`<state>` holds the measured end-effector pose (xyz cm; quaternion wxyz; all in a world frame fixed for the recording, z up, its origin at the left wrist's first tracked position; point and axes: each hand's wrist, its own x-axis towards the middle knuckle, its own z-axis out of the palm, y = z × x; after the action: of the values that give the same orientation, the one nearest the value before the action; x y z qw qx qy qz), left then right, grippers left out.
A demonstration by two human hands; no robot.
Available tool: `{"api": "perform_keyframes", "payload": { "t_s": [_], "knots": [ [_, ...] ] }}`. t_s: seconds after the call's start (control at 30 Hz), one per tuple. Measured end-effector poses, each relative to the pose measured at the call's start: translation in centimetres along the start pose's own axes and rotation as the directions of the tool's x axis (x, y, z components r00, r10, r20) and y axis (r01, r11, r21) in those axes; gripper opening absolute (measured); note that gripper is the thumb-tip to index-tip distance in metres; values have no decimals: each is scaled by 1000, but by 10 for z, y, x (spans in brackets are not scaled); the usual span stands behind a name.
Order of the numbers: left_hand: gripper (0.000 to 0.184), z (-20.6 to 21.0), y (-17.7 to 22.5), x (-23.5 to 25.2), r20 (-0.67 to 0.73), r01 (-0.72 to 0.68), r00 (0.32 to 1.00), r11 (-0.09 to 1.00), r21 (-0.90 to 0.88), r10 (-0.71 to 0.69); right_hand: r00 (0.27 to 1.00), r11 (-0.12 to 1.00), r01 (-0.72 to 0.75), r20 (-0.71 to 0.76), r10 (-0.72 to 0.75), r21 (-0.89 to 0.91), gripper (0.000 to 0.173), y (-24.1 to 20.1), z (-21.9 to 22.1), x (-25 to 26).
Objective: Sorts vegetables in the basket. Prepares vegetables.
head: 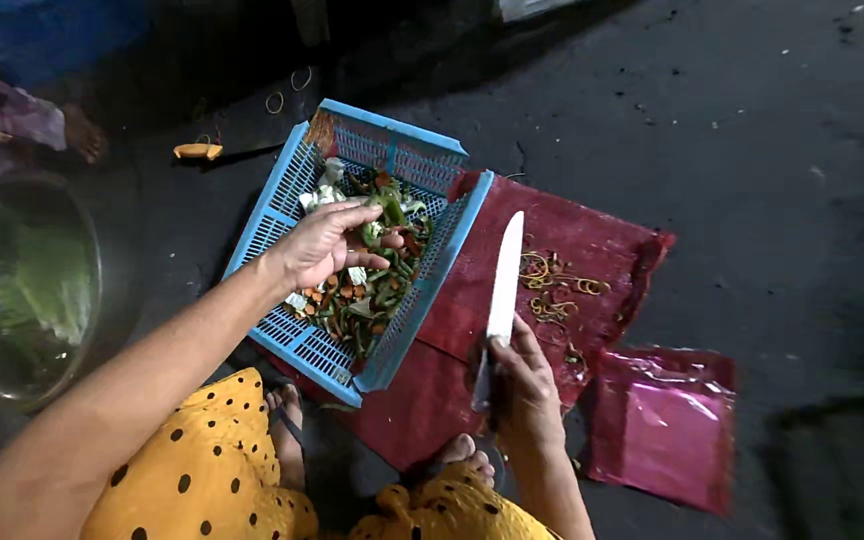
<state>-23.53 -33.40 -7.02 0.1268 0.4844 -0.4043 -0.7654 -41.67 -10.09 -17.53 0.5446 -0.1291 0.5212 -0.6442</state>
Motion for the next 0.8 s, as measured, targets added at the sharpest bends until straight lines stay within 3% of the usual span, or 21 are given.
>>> {"api": "perform_keyframes", "payload": {
  "t_s": [0.07,0.1,0.17,0.27,0.4,0.53,0.7,0.8],
  "knots": [
    [32,10,-1,-2,-29,27,999,1000,-10,-27,996,967,-68,68,53,246,46,0,-11,-2],
    [31,13,-3,-1,-65,36,997,999,16,-35,997,962,-72,56,59,264,47,0,-15,-3],
    [30,20,-9,1,-122,49,992,994,97,-37,996,997,-48,-66,52,65,56,-2,-20,-10],
    [29,48,-28,5,-82,93,993,986,142,-82,980,933,70,-150,-130,-352,60,9,-36,-21],
    [31,112,-70,18,26,145,988,967,209,-154,914,827,141,-249,-320,-545,57,31,-60,-38],
    [31,152,-135,37,-10,15,1000,900,435,-12,871,644,79,-261,-415,-761,53,52,-80,-71],
    [36,173,-231,61,-153,216,972,930,299,-177,924,333,-70,-187,-334,-940,51,86,-102,-109],
    [36,165,-252,62,-180,237,966,911,338,-185,959,219,-92,-146,-244,-971,48,96,-104,-115]
  ]
}}
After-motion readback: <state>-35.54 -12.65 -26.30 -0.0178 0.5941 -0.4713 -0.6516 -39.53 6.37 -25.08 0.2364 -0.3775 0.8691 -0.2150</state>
